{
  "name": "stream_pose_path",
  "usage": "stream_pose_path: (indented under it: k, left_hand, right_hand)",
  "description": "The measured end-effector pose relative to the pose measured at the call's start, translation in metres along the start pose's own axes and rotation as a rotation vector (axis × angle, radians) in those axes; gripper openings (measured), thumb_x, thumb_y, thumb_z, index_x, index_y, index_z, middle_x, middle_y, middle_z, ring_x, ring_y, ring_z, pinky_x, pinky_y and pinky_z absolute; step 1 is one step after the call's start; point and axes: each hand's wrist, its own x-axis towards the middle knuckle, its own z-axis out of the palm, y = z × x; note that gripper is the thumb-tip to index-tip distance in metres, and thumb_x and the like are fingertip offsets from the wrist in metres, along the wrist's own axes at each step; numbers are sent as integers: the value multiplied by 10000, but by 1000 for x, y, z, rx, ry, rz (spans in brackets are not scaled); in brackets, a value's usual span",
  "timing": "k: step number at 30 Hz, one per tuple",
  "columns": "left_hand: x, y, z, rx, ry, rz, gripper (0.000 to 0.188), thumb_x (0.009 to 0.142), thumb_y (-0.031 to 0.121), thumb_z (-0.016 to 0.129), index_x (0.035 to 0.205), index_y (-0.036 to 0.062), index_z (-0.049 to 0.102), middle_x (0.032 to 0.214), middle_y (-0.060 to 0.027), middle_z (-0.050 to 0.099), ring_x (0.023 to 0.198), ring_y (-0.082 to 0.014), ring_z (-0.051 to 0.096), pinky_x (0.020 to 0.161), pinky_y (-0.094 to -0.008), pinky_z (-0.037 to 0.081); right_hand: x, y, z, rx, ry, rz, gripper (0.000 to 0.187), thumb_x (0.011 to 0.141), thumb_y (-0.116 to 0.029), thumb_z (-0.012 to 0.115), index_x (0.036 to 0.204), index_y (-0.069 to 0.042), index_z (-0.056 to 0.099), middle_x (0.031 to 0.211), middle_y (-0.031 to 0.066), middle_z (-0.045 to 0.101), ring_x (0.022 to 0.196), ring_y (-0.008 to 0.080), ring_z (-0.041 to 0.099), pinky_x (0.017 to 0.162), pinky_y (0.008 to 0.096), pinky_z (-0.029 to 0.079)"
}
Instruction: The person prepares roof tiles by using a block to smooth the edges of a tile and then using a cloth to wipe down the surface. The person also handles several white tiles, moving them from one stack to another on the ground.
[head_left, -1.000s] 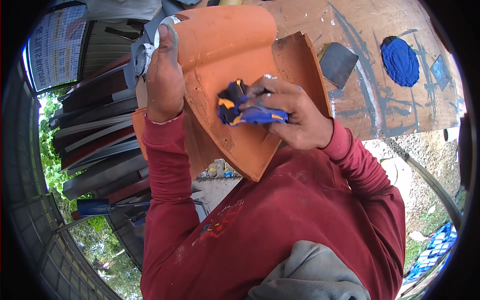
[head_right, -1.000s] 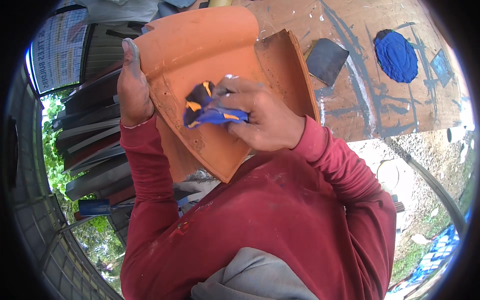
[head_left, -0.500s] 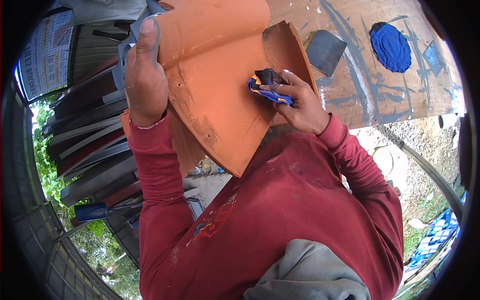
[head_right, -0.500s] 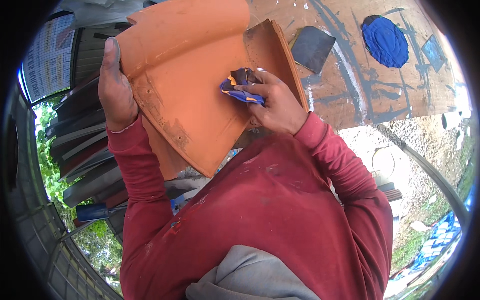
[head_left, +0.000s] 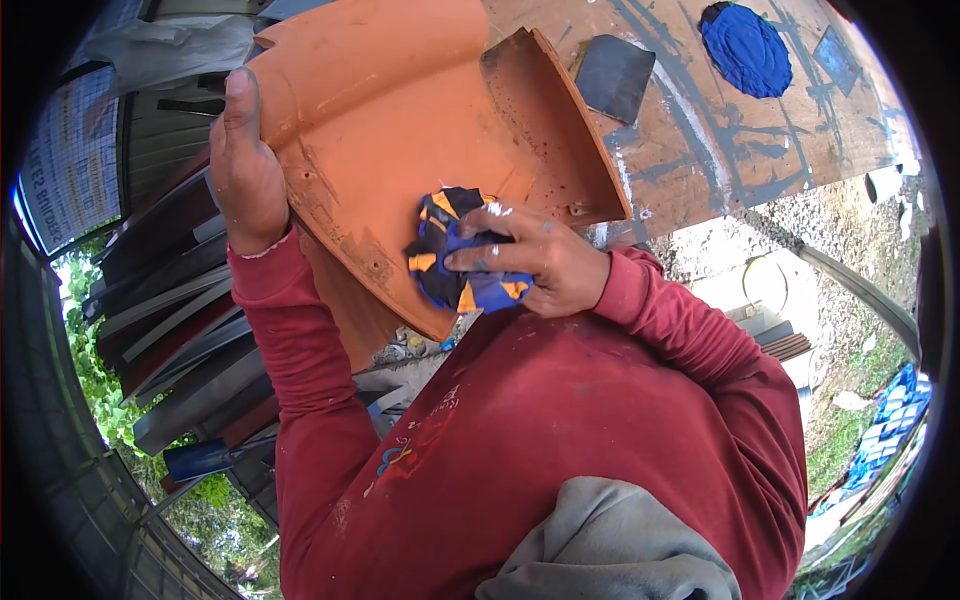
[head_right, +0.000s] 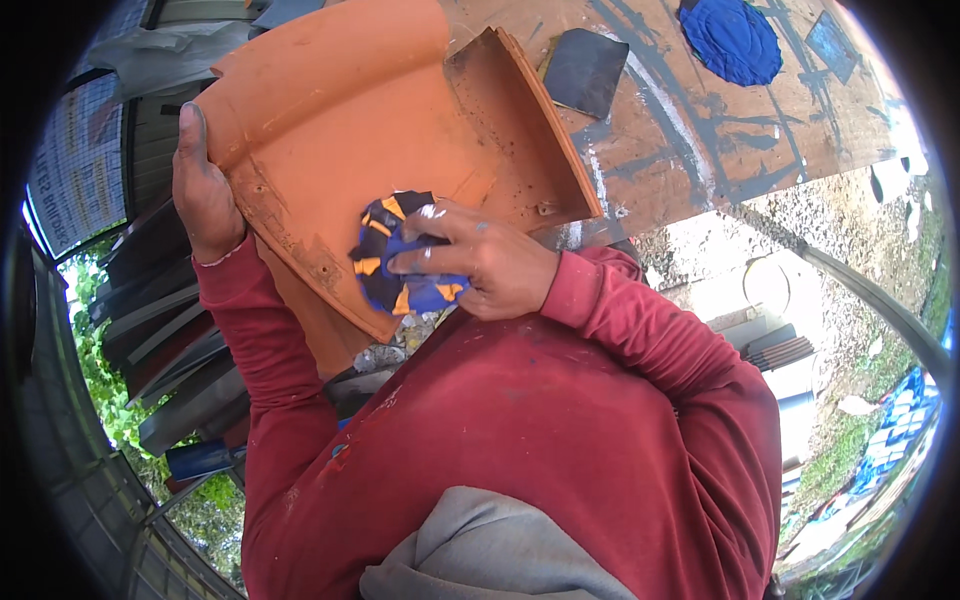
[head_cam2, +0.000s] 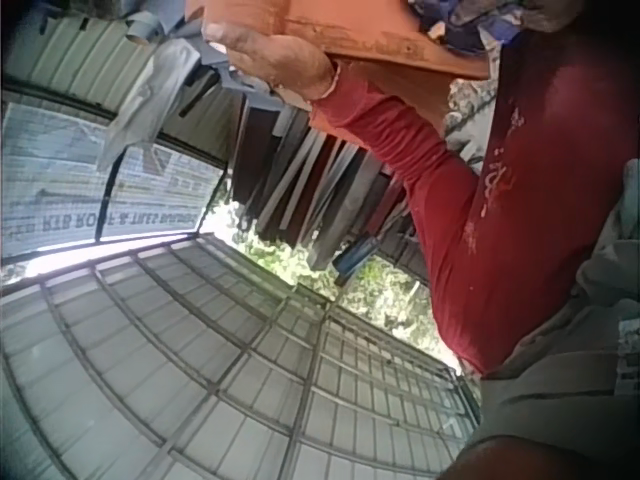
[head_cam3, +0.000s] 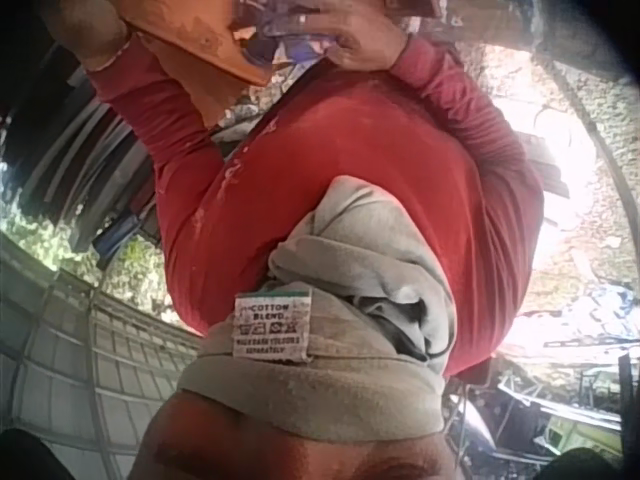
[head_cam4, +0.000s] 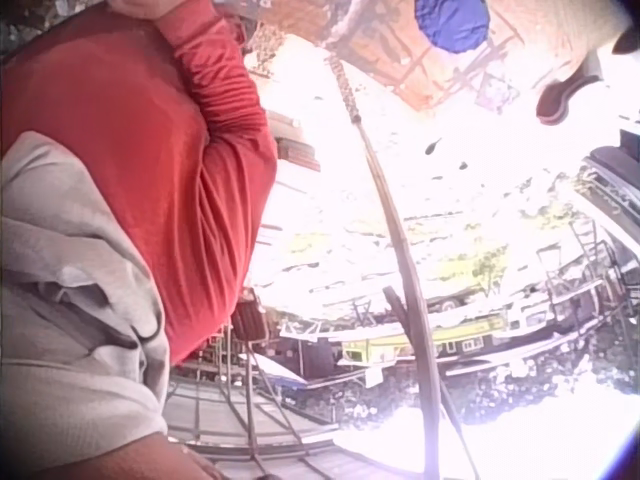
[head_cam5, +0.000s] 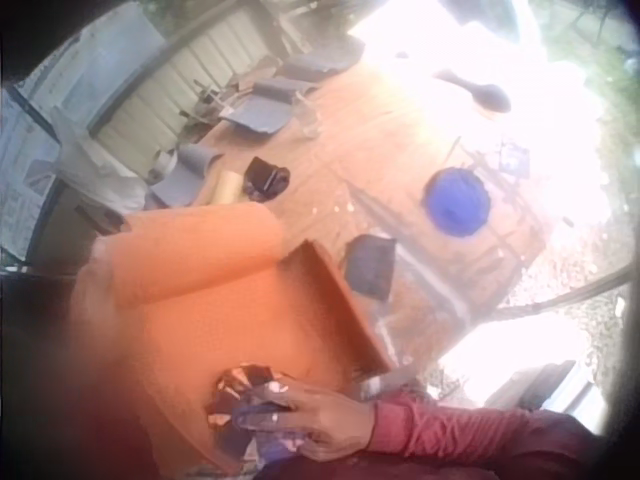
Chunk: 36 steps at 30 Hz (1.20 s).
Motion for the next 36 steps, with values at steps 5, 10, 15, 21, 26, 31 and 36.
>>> stream_pose_path:
  k: [5,10,15,21,26,31,36]
  left_hand:
    - [-7,0,-4,58,-82,36,631,1094,472,434,1309,-98,599,1272,-172,668,1124,-216,670,988,-327,498]
    - [-34,-1,-2,30,-93,139,609,1112,418,384,1320,-117,588,1264,-182,674,1162,-238,659,1017,-348,494]
    - [-37,10,6,264,-114,239,622,1117,405,354,1280,-135,618,1262,-188,678,1204,-242,627,1055,-346,445]
    - [-41,-7,-7,176,-151,281,609,1102,424,410,1324,-118,576,1294,-185,651,1206,-253,630,1046,-362,454]
    - [-61,10,3,262,-193,252,627,1102,430,403,1337,-128,565,1304,-198,647,1214,-260,629,1054,-363,451]
    - [-68,2,-6,255,-224,263,613,1103,412,394,1327,-130,574,1281,-198,659,1209,-261,629,1046,-365,452]
    - [-75,8,7,245,-191,357,607,1101,407,392,1338,-123,568,1271,-187,659,1199,-244,622,1049,-358,442]
  right_hand:
    - [-32,87,0,-274,294,296,367,870,-14,677,1220,-104,738,1270,187,597,1179,393,591,1011,461,480]
    - [20,27,14,-43,253,211,492,795,22,705,1270,-107,702,1291,218,566,1200,404,578,1006,466,500]
    - [32,65,22,-223,197,10,456,794,-38,739,1233,-134,662,1237,194,573,1134,400,584,966,476,504]
    - [49,67,16,-263,517,363,364,842,-67,671,1202,-32,621,1153,235,576,1013,425,593,898,481,499]
    - [69,57,32,-376,252,-318,403,830,-79,709,1221,-79,609,1156,213,560,1040,419,582,896,487,492]
    - [61,103,11,-346,742,487,303,894,-39,665,1193,-22,621,1088,213,583,978,410,608,868,426,509]
    - [67,60,36,-315,520,-12,302,887,-40,668,1182,-15,610,1091,225,574,978,409,587,851,425,493]
